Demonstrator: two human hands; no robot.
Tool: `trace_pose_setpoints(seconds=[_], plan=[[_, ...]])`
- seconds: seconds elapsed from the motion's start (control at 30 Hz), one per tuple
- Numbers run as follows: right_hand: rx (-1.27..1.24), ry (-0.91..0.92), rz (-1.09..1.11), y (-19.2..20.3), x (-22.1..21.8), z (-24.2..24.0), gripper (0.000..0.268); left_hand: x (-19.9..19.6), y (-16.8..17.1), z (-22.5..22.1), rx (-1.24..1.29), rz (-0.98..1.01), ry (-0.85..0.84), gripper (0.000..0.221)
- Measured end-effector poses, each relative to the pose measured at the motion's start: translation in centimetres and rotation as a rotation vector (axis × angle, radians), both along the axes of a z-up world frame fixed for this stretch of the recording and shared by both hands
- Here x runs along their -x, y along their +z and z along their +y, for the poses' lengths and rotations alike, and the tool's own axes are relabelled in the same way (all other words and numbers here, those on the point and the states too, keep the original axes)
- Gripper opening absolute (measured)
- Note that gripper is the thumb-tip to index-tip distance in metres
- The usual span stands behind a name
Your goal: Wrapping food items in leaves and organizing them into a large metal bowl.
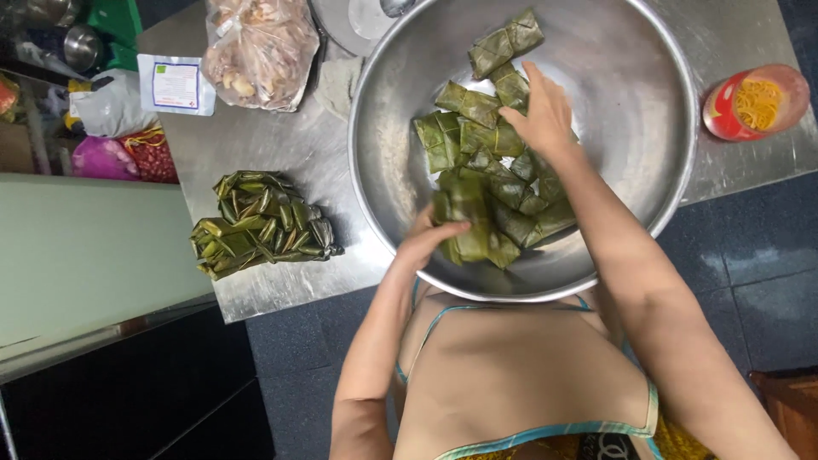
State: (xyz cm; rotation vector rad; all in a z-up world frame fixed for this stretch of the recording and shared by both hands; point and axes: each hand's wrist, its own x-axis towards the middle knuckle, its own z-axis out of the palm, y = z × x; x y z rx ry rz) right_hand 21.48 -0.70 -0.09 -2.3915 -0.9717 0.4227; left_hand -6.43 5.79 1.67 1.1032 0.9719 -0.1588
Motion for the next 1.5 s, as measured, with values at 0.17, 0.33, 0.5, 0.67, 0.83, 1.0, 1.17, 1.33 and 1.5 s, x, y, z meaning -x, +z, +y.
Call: trace_pose_setpoints(seconds=[0.17,0.33,0.5,0.67,0.83,1.0,1.17,1.33,1.5], plan=[[0.185,0.076,-0.105,-2.5,-1.8,2.9,0.079,0.0,-2.8,-1.8,0.026,-0.111,0.038,0.076],[0.5,0.122,-0.017,5.2,-2.7,2.2,0.076,-0.4,2.1,-1.8,-0.064,0.27,-0.048,0.132],[0.293,-0.018,0.531,6.9,-6.4,0.0,0.05,0.6,3.2,-2.1,-0.697,0.048,-0.014,0.103],[-0.248,-0.078,1.039,3.1,-6.4,-3.2,0.033,2.0,2.1,-0.8,-1.09,-0.164,-0.137,0.046],[-0.471,-0.039,1.344,1.3,-1.5,-7.6,0.044,0.9,-1.9,-0.3,-1.114,-0.245,-0.393,0.032],[-0.563,-0.102,1.229,1.8,5.6,-11.2,0.04,0.9,-3.8,1.7,-1.329,-0.121,-0.435,0.023],[-0.565,-0.019,1.227,0.6,9.9,-13.1,0.064,0.7,-3.7,3.3,-1.318,0.015,-0.555,0.021],[-0.484,0.062,1.156,-1.0,12.3,-13.3,0.052,0.1,-3.7,4.7,-1.286,-0.027,-0.615,0.013],[-0.353,0.186,1.168,2.8,15.2,-10.6,0.04,1.3,-3.6,7.2,-0.817,-0.12,-0.424,0.004]])
